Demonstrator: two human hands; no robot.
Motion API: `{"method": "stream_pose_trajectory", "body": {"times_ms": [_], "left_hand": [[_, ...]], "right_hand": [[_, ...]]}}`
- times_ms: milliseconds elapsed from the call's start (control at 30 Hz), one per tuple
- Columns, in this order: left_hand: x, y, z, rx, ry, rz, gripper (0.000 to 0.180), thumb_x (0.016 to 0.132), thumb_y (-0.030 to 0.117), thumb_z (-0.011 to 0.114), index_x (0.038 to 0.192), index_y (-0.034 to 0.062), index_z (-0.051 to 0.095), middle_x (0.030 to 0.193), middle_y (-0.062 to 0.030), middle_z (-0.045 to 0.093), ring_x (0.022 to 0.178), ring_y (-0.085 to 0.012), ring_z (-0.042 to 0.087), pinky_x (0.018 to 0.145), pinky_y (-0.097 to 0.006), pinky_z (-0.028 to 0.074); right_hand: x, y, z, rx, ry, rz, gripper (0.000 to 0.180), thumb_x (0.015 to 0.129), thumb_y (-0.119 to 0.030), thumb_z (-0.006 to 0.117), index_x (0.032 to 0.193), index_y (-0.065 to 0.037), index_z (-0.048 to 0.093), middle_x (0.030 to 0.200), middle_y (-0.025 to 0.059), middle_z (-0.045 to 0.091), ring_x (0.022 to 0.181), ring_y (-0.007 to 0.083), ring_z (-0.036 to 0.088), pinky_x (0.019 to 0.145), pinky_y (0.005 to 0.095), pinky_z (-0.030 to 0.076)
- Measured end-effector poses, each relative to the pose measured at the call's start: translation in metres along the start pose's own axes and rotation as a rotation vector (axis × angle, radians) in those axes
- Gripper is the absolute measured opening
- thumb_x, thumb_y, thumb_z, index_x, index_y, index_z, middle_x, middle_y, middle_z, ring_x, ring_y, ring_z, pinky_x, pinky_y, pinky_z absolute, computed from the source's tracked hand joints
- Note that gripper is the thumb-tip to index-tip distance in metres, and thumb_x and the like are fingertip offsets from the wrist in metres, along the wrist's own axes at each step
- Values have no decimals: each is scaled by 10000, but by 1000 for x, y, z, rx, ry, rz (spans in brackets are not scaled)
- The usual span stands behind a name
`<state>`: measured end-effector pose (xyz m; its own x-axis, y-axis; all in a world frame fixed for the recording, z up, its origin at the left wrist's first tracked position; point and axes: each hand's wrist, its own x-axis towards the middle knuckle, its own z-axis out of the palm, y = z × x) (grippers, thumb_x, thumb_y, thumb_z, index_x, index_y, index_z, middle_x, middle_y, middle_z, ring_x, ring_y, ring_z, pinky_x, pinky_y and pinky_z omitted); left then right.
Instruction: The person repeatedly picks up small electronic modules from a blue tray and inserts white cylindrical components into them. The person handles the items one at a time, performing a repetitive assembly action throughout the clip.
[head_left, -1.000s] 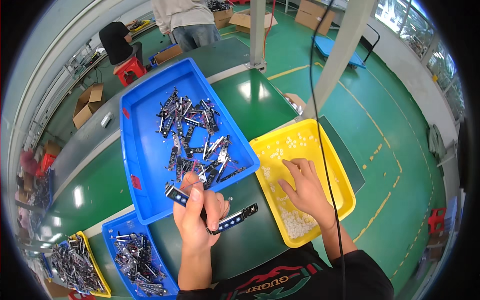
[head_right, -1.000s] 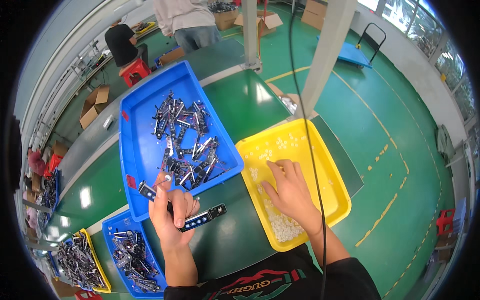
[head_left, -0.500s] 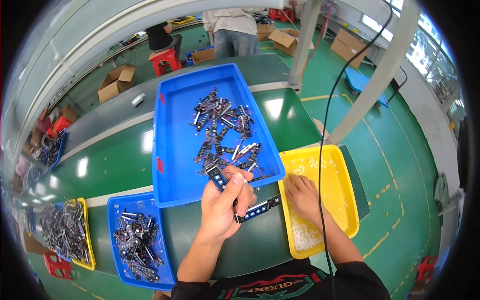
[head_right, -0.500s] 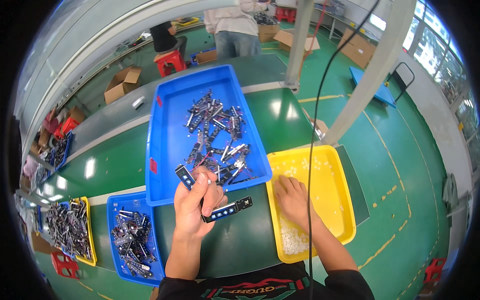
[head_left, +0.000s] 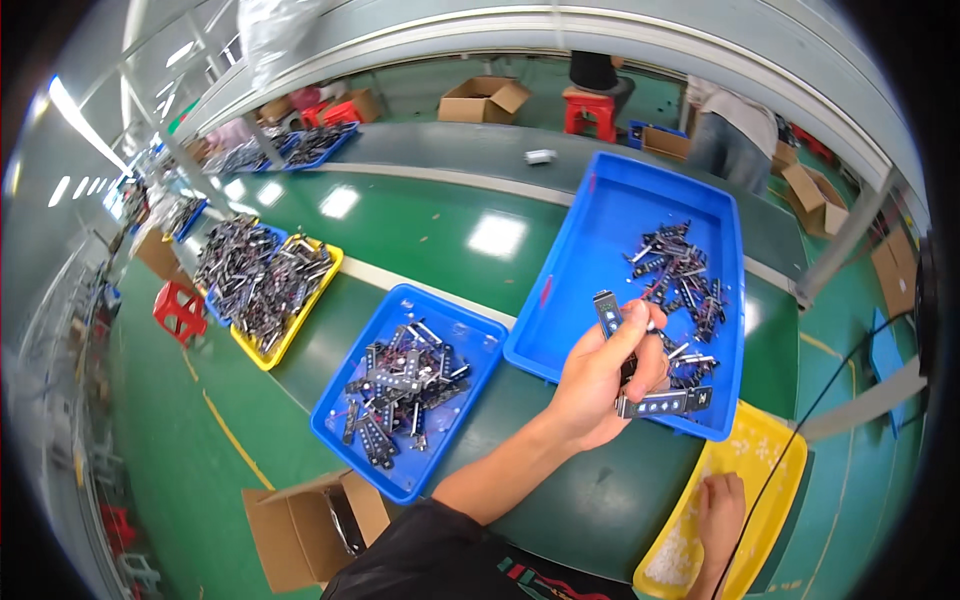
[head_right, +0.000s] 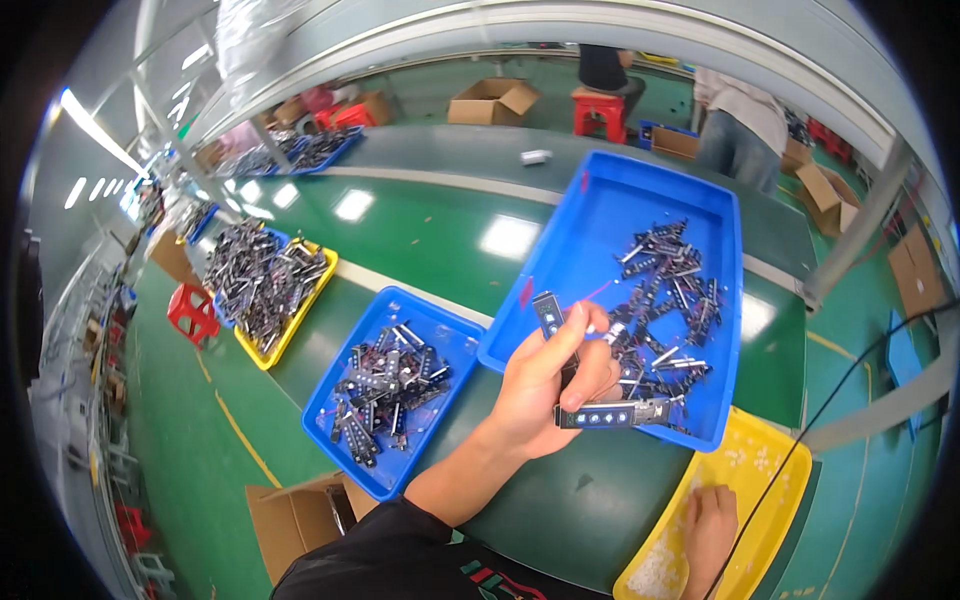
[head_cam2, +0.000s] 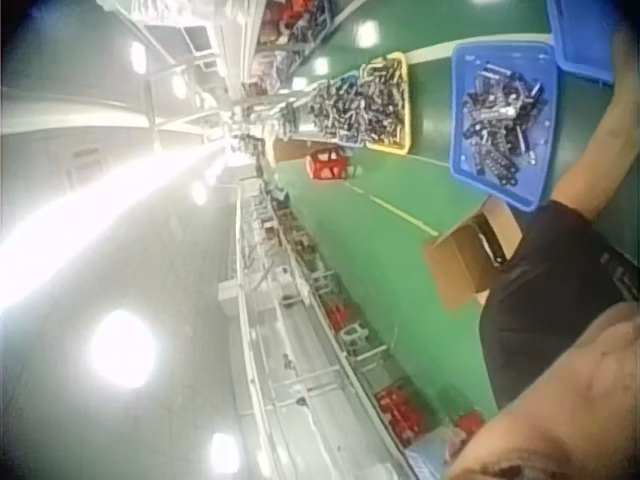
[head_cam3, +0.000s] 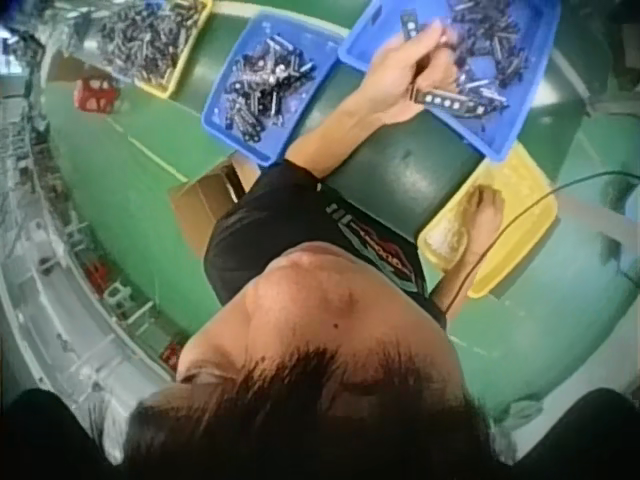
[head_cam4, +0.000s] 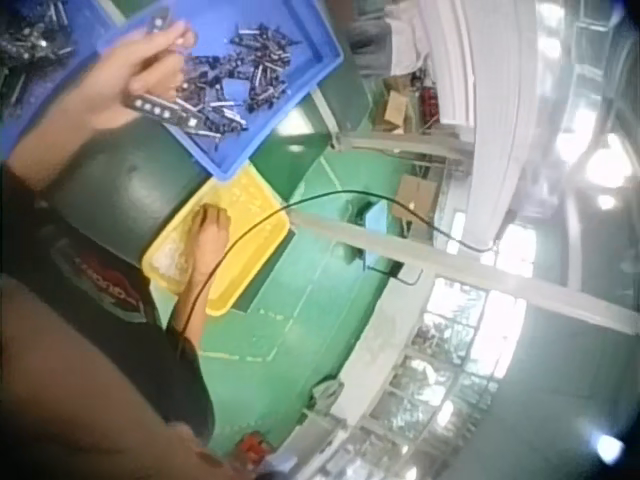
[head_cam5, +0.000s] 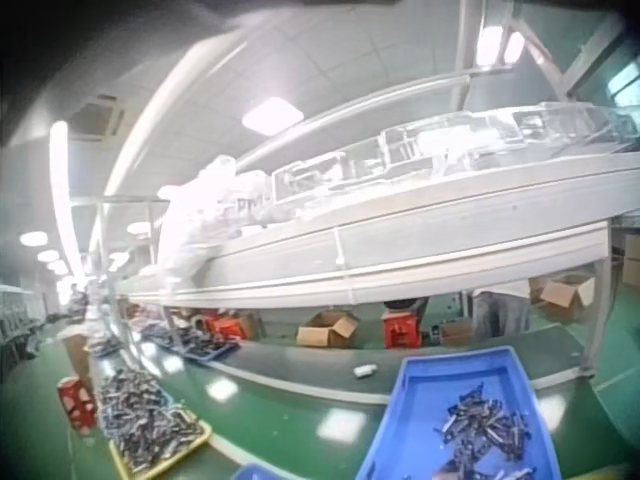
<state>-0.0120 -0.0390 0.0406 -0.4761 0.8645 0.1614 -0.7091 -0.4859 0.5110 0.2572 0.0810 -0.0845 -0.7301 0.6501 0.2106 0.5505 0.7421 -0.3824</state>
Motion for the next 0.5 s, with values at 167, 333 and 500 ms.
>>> {"method": "stream_pose_trajectory", "body": {"times_ms": [167, 333, 500], "left_hand": [[-1, 17, -10, -286, 48, 13, 266, 1030, 330, 384, 968, 138, 558, 477, 53, 322, 474, -68, 270, 498, -219, 273], [0, 24, -12, -362, 99, 58, 251, 1028, 318, 397, 945, 152, 567, 476, 59, 324, 499, -71, 303, 503, -217, 296], [-1, 20, -10, -316, 91, 56, 254, 1030, 317, 391, 940, 152, 562, 476, 61, 324, 502, -76, 305, 502, -223, 303]], "right_hand": [[-7, -5, -8, -46, -35, -164, 125, 740, 29, 628, 864, 20, 619, 832, 166, 538, 807, 355, 539, 696, 425, 455], [-5, -6, -13, -6, 10, -101, 108, 746, 40, 621, 852, 30, 608, 811, 167, 539, 780, 349, 539, 684, 414, 451], [2, -2, -16, 120, 282, -9, 41, 801, 49, 585, 840, 52, 574, 811, 166, 519, 757, 348, 533, 667, 403, 440]]}}
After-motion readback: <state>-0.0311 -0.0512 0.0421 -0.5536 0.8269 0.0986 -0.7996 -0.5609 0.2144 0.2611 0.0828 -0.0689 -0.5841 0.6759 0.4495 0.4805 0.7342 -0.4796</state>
